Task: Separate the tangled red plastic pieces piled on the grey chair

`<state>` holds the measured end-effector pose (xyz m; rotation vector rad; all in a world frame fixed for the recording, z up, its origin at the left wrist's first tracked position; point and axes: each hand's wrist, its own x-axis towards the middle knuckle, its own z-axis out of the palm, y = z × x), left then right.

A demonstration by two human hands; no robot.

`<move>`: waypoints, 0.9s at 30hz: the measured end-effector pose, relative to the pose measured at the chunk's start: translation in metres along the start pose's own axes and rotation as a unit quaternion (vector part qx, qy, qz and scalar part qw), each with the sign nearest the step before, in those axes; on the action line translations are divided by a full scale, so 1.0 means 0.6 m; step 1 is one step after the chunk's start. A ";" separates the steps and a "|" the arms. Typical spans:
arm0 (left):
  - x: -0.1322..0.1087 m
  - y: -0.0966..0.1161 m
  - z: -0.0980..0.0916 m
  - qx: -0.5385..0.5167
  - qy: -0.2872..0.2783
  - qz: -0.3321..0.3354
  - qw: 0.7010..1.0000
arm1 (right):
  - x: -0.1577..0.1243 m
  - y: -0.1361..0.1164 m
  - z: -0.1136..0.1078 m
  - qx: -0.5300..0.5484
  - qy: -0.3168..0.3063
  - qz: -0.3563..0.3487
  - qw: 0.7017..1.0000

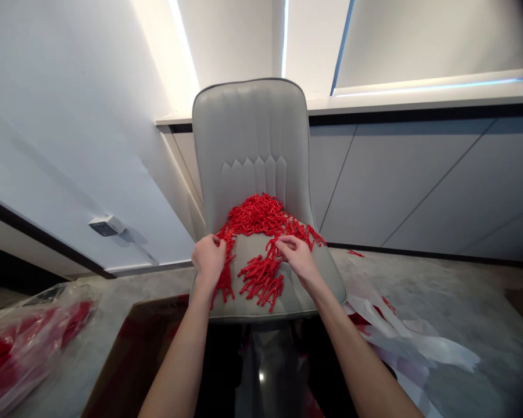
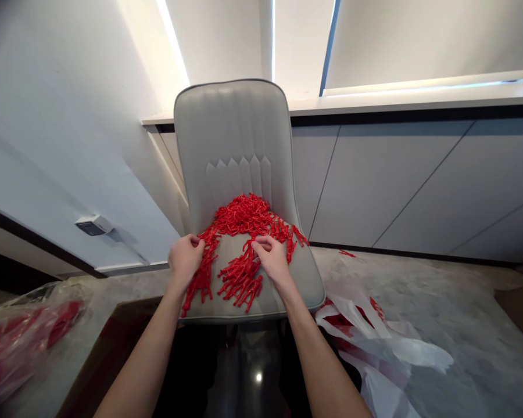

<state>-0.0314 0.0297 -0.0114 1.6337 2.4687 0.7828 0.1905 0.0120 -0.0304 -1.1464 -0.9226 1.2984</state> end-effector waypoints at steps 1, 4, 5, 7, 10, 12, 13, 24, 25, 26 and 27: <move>-0.009 0.004 -0.006 -0.029 0.002 0.011 1.000 | 0.000 -0.001 0.001 0.007 0.001 0.003 1.000; -0.038 0.026 -0.017 -0.165 -0.009 0.100 0.981 | 0.001 -0.004 0.003 0.044 0.008 0.018 0.999; -0.047 0.035 -0.018 -0.211 -0.018 0.125 0.969 | 0.001 -0.005 0.004 0.059 0.012 0.023 0.998; -0.063 0.053 -0.019 -0.269 -0.044 0.180 0.945 | 0.001 -0.007 0.006 0.089 0.018 0.027 0.996; -0.076 0.071 -0.016 -0.296 -0.091 0.238 0.921 | 0.001 -0.009 0.007 0.119 0.018 0.025 0.992; -0.080 0.075 -0.014 -0.312 -0.112 0.253 0.909 | 0.001 -0.010 0.008 0.124 0.011 0.020 0.992; -0.081 0.075 -0.013 -0.322 -0.118 0.256 0.904 | 0.000 -0.010 0.009 0.122 0.007 0.016 0.992; -0.082 0.074 -0.011 -0.384 -0.183 0.245 0.871 | -0.006 -0.015 0.013 0.101 -0.013 -0.014 0.995; -0.083 0.075 -0.011 -0.387 -0.188 0.244 0.869 | -0.006 -0.014 0.013 0.095 -0.019 -0.017 0.995; -0.084 0.075 -0.011 -0.388 -0.191 0.244 0.868 | -0.006 -0.014 0.014 0.089 -0.024 -0.020 0.996; -0.085 0.076 -0.011 -0.387 -0.193 0.243 0.868 | -0.006 -0.013 0.014 0.085 -0.028 -0.023 0.996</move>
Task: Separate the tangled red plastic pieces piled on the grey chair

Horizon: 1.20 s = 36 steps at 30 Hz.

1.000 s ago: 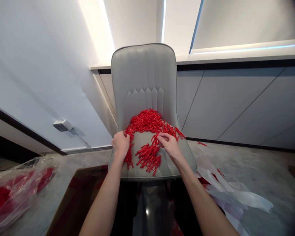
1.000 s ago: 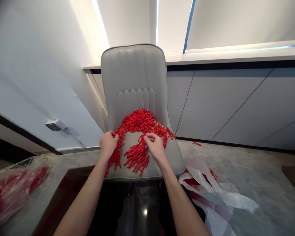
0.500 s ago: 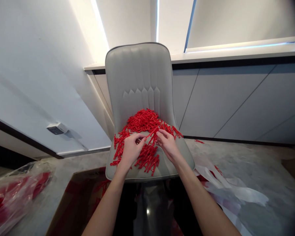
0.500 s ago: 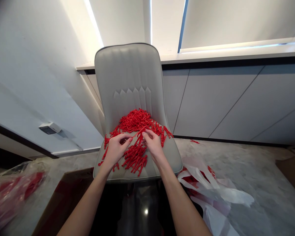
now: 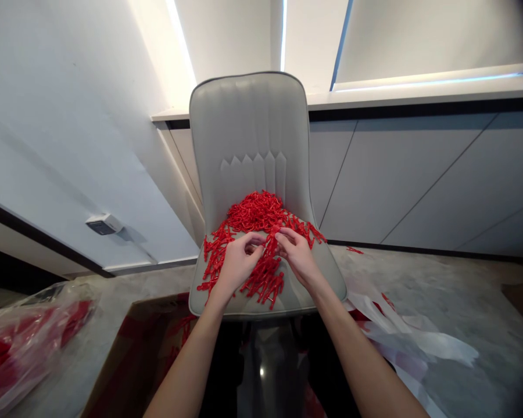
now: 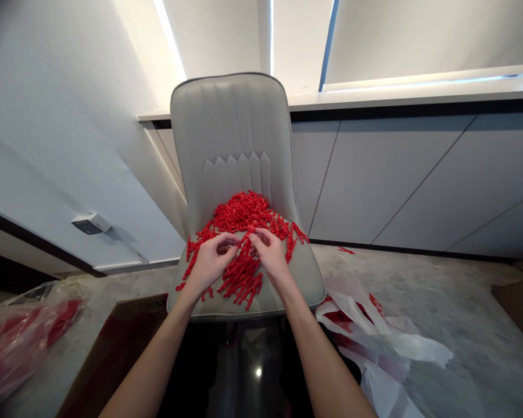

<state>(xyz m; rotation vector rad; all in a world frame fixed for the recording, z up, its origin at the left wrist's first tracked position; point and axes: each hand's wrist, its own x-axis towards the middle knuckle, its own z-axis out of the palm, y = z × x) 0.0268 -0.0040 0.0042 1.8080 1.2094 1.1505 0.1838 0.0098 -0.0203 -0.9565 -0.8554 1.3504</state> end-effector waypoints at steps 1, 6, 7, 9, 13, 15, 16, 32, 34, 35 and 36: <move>-0.001 0.001 0.002 0.002 0.001 -0.001 1.000 | -0.001 0.000 0.001 -0.004 -0.003 -0.002 1.000; -0.002 0.004 0.009 0.041 0.029 -0.008 0.999 | -0.006 -0.001 0.006 -0.033 -0.032 -0.024 0.999; -0.002 0.004 0.010 0.050 0.032 -0.006 0.998 | -0.008 -0.001 0.006 -0.038 -0.036 -0.032 0.998; -0.003 0.005 0.011 0.071 0.034 0.009 0.997 | -0.009 -0.001 0.008 -0.046 -0.041 -0.047 0.997; -0.004 0.004 0.015 0.110 0.043 0.043 0.992 | -0.009 -0.001 0.009 -0.066 -0.034 -0.069 0.995; -0.005 0.002 0.019 0.128 0.049 0.054 0.989 | -0.010 -0.001 0.010 -0.082 -0.025 -0.085 0.993; -0.005 0.001 0.021 0.138 0.049 0.057 0.988 | -0.011 -0.002 0.010 -0.091 -0.022 -0.093 0.991; -0.009 -0.007 0.017 0.031 -0.005 0.022 0.999 | -0.024 -0.015 0.011 -0.113 0.019 -0.142 0.983; -0.009 -0.009 0.019 0.048 -0.012 0.040 0.998 | -0.025 -0.015 0.011 -0.125 0.028 -0.154 0.980; -0.010 -0.009 0.020 0.054 -0.014 0.047 0.997 | -0.026 -0.015 0.011 -0.134 0.033 -0.164 0.977; -0.010 -0.009 0.022 0.058 -0.015 0.054 0.997 | -0.027 -0.015 0.010 -0.145 0.036 -0.176 0.973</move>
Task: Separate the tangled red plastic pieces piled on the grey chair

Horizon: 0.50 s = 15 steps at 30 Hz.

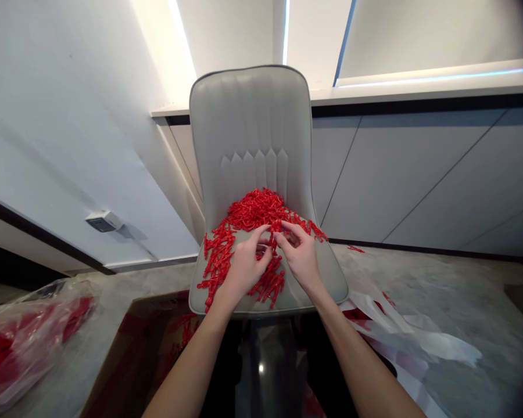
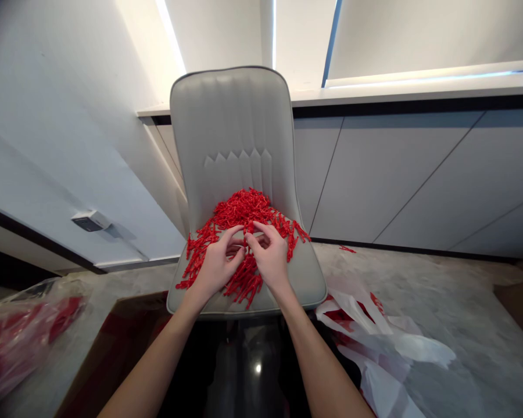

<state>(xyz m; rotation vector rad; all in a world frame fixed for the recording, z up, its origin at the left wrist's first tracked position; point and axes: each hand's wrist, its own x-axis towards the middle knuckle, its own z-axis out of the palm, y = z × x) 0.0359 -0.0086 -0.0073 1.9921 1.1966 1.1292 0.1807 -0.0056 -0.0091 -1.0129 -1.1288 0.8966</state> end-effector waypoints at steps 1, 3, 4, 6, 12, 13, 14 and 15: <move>0.000 0.000 0.002 0.002 0.000 0.006 1.000 | 0.000 0.001 0.000 -0.010 0.001 -0.013 1.000; -0.001 0.001 0.004 0.003 0.004 0.018 1.000 | -0.001 0.003 -0.001 -0.023 -0.004 -0.034 0.999; -0.001 0.002 0.005 0.004 0.007 0.023 1.000 | -0.001 0.005 -0.001 -0.026 -0.008 -0.041 0.999; -0.001 0.002 0.005 0.009 0.010 0.031 0.999 | -0.001 0.007 -0.002 -0.025 -0.014 -0.046 0.999; -0.001 0.007 0.004 0.040 0.041 0.048 0.997 | -0.003 0.006 -0.002 -0.019 -0.020 -0.051 0.998; -0.001 0.010 0.004 0.039 0.054 0.049 0.997 | -0.004 0.005 -0.001 -0.021 -0.022 -0.053 0.998; -0.001 0.012 0.004 0.036 0.069 0.048 0.996 | -0.004 0.004 0.000 -0.024 -0.025 -0.057 0.998; -0.001 0.014 0.004 0.031 0.085 0.046 0.995 | -0.005 0.003 0.001 -0.026 -0.027 -0.061 0.997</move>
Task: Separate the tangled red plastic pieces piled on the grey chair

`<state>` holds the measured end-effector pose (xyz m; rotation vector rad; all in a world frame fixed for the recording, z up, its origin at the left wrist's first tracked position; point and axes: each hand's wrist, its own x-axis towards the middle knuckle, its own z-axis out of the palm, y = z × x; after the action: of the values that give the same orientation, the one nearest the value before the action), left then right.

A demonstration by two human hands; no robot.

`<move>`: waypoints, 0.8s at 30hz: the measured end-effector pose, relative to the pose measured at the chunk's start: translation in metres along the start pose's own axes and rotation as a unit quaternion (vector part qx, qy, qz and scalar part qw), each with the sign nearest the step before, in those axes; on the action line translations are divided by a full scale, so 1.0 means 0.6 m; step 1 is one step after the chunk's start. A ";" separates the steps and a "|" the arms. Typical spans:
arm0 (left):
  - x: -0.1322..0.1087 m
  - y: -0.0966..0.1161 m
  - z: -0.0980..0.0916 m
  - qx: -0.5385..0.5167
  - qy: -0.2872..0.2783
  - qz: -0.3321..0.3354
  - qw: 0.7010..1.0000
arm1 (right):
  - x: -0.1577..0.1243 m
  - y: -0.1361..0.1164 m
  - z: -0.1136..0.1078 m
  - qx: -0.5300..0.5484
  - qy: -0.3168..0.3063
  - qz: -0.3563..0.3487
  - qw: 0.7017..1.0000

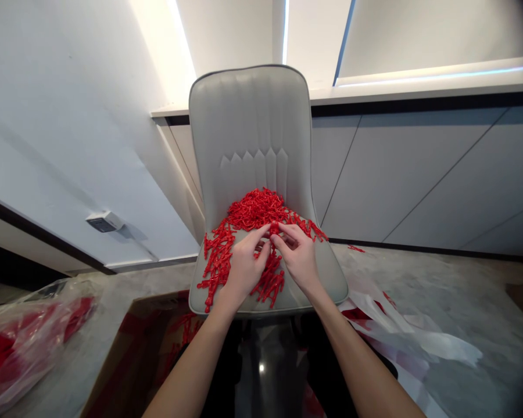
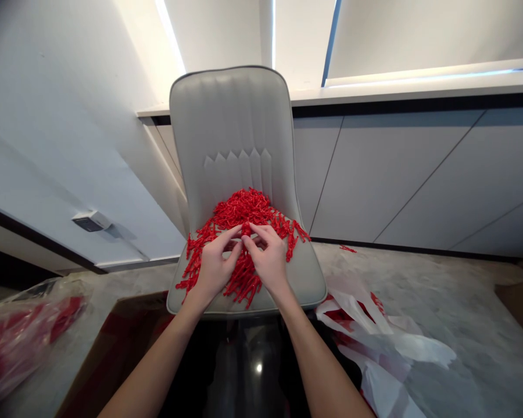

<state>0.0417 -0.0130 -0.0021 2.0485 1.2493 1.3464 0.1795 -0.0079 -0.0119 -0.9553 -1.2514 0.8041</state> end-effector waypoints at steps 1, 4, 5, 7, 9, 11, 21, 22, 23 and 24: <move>0.000 0.002 0.000 -0.004 0.016 -0.006 1.000 | -0.001 -0.001 0.001 -0.001 -0.004 -0.003 1.000; 0.002 0.006 -0.001 -0.021 0.047 -0.036 0.998 | -0.004 -0.003 0.006 0.001 -0.015 -0.004 1.000; 0.003 0.007 -0.001 -0.028 0.051 -0.046 0.997 | -0.005 -0.003 0.007 0.002 -0.019 -0.003 1.000; 0.003 0.008 -0.002 -0.042 0.055 -0.057 0.996 | -0.006 -0.005 0.009 0.001 -0.024 -0.004 1.000; 0.004 0.009 -0.003 -0.053 0.060 -0.059 0.995 | -0.006 -0.007 0.009 0.002 -0.031 -0.007 1.000; 0.003 0.011 -0.004 -0.060 0.065 -0.058 0.994 | -0.005 -0.010 0.008 0.007 -0.037 -0.007 0.999; -0.002 0.014 -0.003 -0.060 0.075 -0.048 0.994 | -0.004 -0.011 0.004 0.059 -0.013 0.038 0.997; -0.002 0.015 -0.003 -0.060 0.076 -0.049 0.994 | -0.005 -0.012 0.004 0.055 -0.013 0.035 0.998; -0.002 0.016 -0.003 -0.060 0.077 -0.048 0.994 | -0.005 -0.012 0.005 0.051 -0.012 0.032 0.998; -0.002 0.017 -0.003 -0.060 0.079 -0.047 0.994 | -0.006 -0.013 0.006 0.050 -0.011 0.028 0.998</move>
<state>0.0449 -0.0198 0.0052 1.8090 1.2790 1.5240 0.1754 -0.0136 -0.0061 -0.9060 -1.1964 0.9137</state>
